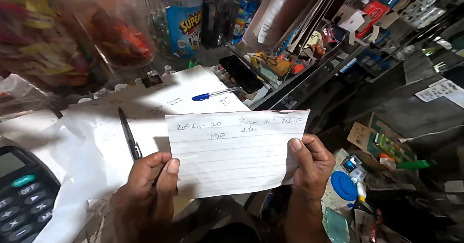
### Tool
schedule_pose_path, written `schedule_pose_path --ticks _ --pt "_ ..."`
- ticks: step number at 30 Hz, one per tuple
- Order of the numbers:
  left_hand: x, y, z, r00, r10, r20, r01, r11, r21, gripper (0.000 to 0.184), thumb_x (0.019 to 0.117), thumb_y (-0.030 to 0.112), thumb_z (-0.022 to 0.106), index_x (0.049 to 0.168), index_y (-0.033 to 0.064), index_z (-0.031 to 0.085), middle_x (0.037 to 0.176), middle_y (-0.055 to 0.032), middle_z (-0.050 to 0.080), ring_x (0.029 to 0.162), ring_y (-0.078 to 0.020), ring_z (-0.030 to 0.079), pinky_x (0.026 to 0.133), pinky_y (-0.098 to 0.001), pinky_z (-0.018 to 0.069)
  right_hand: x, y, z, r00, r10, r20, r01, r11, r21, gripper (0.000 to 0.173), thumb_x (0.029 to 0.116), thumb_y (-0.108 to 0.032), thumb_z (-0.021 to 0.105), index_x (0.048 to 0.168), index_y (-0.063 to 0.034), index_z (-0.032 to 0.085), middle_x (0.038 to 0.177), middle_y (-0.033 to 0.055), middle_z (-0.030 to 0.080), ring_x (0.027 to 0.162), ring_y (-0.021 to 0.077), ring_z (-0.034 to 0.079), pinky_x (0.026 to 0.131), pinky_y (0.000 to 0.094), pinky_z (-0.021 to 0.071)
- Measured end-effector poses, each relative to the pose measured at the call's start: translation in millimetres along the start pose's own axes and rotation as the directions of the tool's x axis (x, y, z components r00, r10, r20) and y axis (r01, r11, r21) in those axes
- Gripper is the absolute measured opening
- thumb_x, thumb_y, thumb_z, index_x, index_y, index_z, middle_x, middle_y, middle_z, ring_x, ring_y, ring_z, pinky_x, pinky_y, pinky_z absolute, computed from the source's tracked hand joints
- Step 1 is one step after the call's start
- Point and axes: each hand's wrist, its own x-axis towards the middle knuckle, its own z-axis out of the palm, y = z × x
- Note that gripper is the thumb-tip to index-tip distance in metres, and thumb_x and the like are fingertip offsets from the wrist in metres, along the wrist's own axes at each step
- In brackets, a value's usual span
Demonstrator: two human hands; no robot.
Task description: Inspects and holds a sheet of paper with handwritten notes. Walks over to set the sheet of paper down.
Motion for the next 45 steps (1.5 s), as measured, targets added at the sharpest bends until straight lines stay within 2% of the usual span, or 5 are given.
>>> schedule_pose_path --ticks 15,31,45 --pt "-1.4 4.6 1.3 0.998 -0.012 -0.058 0.015 0.999 0.041 0.031 0.1069 0.031 0.05 0.103 0.0032 0.062 0.068 0.0084 0.059 0.054 0.0084 0.053 0.049 -0.0105 0.0455 -0.7 -6.1 5.7 1.0 -0.019 -0.003 0.019 0.999 -0.028 0.013 0.0989 -0.004 0.06 0.094 -0.0045 0.072 0.079 -0.0054 0.072 0.068 0.001 0.068 0.064 0.0183 0.0596" --pt "0.6 0.0 2.4 0.998 0.039 -0.058 -0.039 0.999 0.004 0.028 0.1073 0.03 0.051 0.105 0.0045 0.063 0.068 0.007 0.058 0.053 0.0059 0.052 0.046 -0.0123 0.0439 2.6 -3.4 3.5 0.999 -0.023 0.023 0.024 0.999 -0.028 0.013 0.0995 -0.004 0.059 0.097 -0.0051 0.072 0.08 -0.0059 0.072 0.069 0.0013 0.068 0.064 0.0181 0.0596" --pt "1.1 2.1 3.8 0.998 0.02 -0.065 -0.018 0.999 0.04 0.029 0.107 0.03 0.05 0.103 0.0041 0.063 0.067 0.0075 0.058 0.052 0.0071 0.052 0.046 -0.0114 0.0443 6.1 -0.6 5.6 0.999 -0.021 0.027 0.021 1.0 -0.011 0.012 0.0996 -0.004 0.059 0.097 -0.0037 0.071 0.081 -0.0045 0.072 0.069 0.0016 0.068 0.064 0.0181 0.0596"
